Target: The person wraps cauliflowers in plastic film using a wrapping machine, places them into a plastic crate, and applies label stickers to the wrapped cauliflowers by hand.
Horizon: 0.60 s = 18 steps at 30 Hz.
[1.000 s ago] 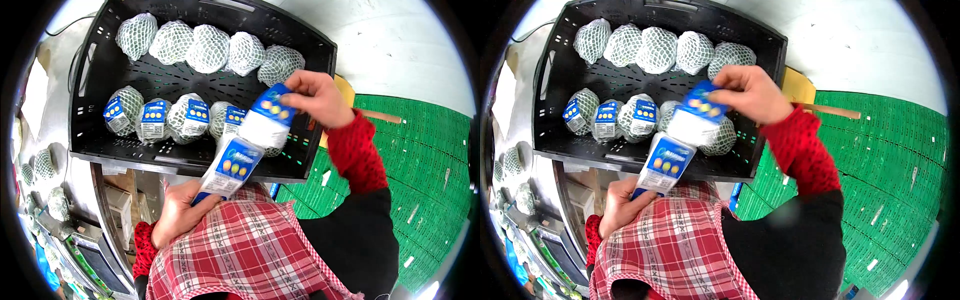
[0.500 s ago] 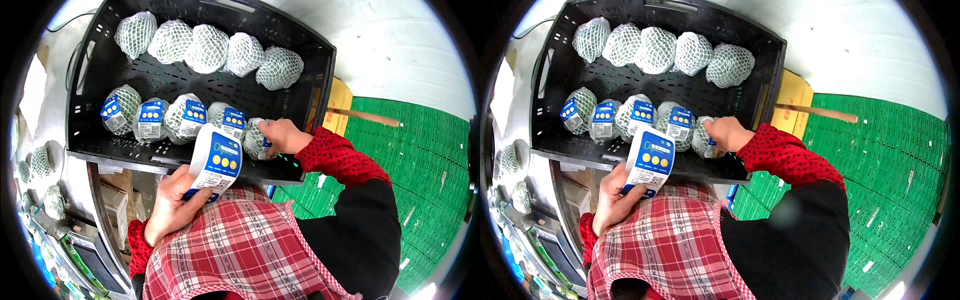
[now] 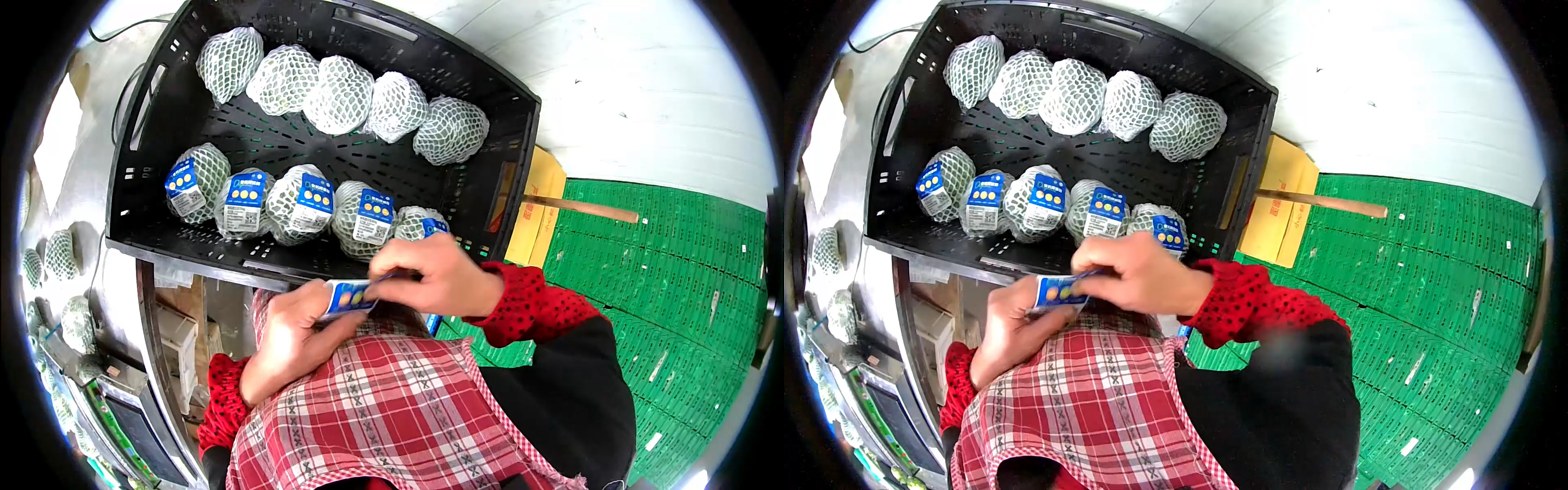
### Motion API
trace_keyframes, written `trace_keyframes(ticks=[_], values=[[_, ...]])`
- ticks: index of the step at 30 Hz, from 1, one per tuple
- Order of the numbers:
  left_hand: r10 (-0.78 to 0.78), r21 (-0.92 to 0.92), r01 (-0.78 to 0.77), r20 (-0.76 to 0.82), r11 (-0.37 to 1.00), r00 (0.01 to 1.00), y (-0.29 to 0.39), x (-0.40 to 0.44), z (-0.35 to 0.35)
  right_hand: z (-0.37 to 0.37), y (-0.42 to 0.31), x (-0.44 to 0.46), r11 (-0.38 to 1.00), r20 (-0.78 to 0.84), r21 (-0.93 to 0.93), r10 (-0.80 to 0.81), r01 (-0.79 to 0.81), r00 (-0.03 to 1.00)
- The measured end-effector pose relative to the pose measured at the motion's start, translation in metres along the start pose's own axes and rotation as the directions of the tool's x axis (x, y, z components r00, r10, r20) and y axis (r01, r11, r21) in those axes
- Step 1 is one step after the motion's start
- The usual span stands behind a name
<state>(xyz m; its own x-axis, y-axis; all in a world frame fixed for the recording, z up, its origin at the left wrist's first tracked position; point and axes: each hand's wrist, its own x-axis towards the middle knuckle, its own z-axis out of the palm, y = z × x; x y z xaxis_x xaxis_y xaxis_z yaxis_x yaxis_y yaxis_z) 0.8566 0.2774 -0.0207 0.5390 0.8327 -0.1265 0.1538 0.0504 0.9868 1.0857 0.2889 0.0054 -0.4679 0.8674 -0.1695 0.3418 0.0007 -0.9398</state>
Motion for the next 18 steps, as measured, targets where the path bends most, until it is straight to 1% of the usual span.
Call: trace_keyframes(ticks=[1, 2, 3, 4, 5, 6, 7, 8, 10, 12, 13, 14, 16, 17, 18], values=[[-0.037, 0.020, 0.037, 0.016, 0.999, 0.999, -0.003, -0.004, 0.003, -0.015, -0.002, 0.003, 0.989, -0.052, -0.118, -0.092, 0.086, 0.994], [-0.074, 0.042, 0.073, 0.032, 0.996, 0.997, -0.007, -0.007, 0.007, -0.043, -0.007, 0.010, 0.981, -0.139, -0.187, -0.072, 0.045, 0.988], [-0.037, 0.048, 0.037, -0.012, 0.998, 0.999, -0.011, -0.010, 0.010, -0.074, -0.002, 0.018, 0.975, -0.203, -0.131, 0.152, -0.181, 0.967], [-0.039, 0.044, 0.040, -0.008, 0.998, 0.999, -0.010, -0.011, 0.011, -0.109, 0.000, 0.027, 0.923, -0.176, 0.013, 0.382, -0.386, 0.907], [0.009, 0.067, -0.007, -0.034, 0.998, 0.999, -0.009, -0.010, 0.010, -0.135, 0.018, 0.035, 0.870, -0.275, -0.146, 0.422, -0.471, 0.864], [0.066, 0.095, -0.060, -0.063, 0.994, 0.996, -0.007, -0.008, 0.008, -0.158, 0.058, 0.038, 0.742, -0.299, -0.545, 0.262, -0.390, 0.918], [0.034, 0.088, -0.030, -0.042, 0.996, 0.999, -0.004, -0.009, 0.004, -0.173, 0.089, 0.039, 0.583, -0.256, -0.748, 0.187, -0.317, 0.948], [0.039, 0.089, -0.034, -0.047, 0.995, 0.998, -0.002, -0.009, 0.003, -0.181, 0.124, 0.044, 0.515, -0.297, -0.776, 0.210, -0.364, 0.932], [0.070, 0.004, -0.070, -0.124, 0.998, 0.990, -0.001, -0.010, -0.001, -0.182, 0.143, 0.058, 0.281, -0.337, -0.864, 0.294, -0.418, 0.894], [0.055, 0.033, -0.051, -0.122, 0.998, 0.991, -0.003, -0.016, -0.013, -0.168, 0.114, 0.068, 0.041, -0.428, -0.893, 0.230, -0.448, 0.874], [0.086, 0.080, -0.076, -0.134, 0.994, 0.987, -0.001, -0.015, -0.017, -0.170, 0.118, 0.069, -0.010, -0.412, -0.909, 0.162, -0.416, 0.897], [0.129, 0.127, -0.111, -0.145, 0.986, 0.981, 0.000, -0.013, -0.020, -0.168, 0.124, 0.068, -0.008, -0.405, -0.913, 0.159, -0.409, 0.901], [0.152, 0.122, -0.136, -0.140, 0.983, 0.978, -0.001, -0.011, -0.024, -0.161, 0.150, 0.062, 0.113, -0.162, -0.977, 0.157, -0.181, 0.974], [0.139, 0.114, -0.123, -0.146, 0.986, 0.979, 0.000, -0.010, -0.024, -0.151, 0.161, 0.065, 0.058, -0.125, -0.989, 0.127, -0.133, 0.984], [0.127, 0.111, -0.111, -0.155, 0.988, 0.980, 0.001, -0.009, -0.026, -0.149, 0.169, 0.070, -0.011, -0.164, -0.986, 0.185, -0.165, 0.969]])
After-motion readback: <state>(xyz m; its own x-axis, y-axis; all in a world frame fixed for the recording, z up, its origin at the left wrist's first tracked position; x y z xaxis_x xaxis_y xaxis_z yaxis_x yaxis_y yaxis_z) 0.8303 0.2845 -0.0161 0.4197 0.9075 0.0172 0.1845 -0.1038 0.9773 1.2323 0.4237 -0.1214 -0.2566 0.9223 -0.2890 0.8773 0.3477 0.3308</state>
